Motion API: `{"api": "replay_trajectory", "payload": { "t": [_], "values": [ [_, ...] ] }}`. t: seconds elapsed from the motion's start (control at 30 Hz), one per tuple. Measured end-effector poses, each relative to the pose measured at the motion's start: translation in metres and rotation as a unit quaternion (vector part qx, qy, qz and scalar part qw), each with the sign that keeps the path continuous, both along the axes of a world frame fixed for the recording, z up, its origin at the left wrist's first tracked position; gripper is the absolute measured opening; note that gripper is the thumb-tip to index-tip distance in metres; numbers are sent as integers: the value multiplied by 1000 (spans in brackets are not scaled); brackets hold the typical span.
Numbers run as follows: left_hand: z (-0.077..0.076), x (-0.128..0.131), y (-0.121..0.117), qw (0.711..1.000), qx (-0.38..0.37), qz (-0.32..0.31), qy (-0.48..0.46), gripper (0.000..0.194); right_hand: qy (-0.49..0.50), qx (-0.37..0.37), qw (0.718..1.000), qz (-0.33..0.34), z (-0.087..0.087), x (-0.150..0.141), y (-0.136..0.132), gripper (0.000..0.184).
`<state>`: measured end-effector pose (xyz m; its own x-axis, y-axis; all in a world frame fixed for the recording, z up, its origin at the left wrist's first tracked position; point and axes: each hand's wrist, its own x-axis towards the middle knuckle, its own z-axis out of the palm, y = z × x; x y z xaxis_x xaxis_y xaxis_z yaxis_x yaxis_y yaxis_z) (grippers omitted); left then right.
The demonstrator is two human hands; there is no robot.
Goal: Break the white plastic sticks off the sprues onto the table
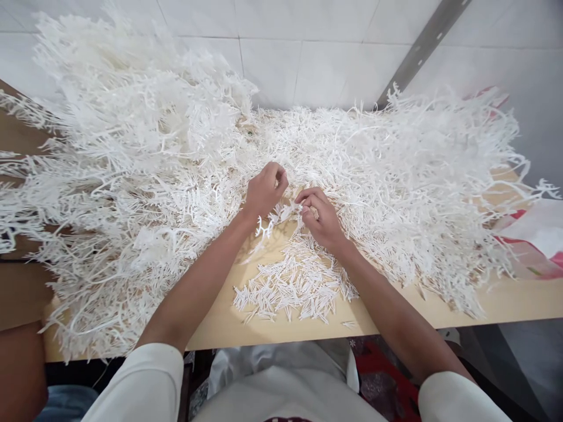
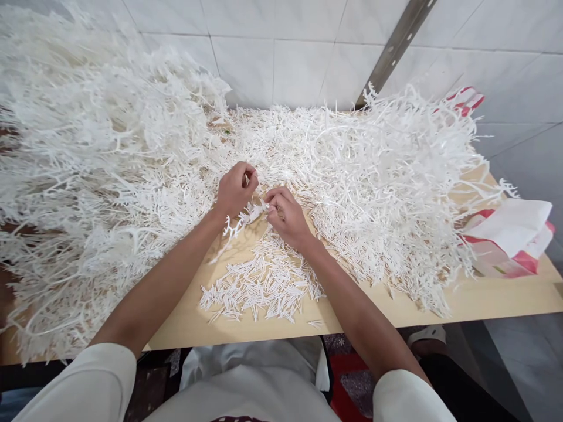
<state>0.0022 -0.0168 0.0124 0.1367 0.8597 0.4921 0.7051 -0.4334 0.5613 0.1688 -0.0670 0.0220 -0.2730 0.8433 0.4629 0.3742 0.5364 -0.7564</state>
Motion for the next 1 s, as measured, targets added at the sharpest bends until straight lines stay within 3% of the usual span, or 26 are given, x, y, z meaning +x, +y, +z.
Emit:
{"api": "replay_trajectory", "payload": {
  "t": [0.07,0.23,0.33,0.5,0.7,1.0],
  "values": [
    [1,-4,2,1000,5,-24,-12,15,12,-5,1000,-16,0,-2,-2,16],
    [0,-3,-1,996,12,-79,32,27,113,-96,976,-157,-2,-1,5,21],
    [-1,-2,-2,993,32,-98,59,29,118,-135,973,-143,-2,0,7,26],
    [-3,-1,-2,983,96,-110,109,37,40,-102,989,-101,-5,0,8,25],
    [-4,-2,-2,983,99,-102,113,34,15,-111,990,-88,-5,0,8,24],
    [-6,-1,1,971,163,-128,117,25,33,-83,982,-165,-3,3,8,22]
  ]
}}
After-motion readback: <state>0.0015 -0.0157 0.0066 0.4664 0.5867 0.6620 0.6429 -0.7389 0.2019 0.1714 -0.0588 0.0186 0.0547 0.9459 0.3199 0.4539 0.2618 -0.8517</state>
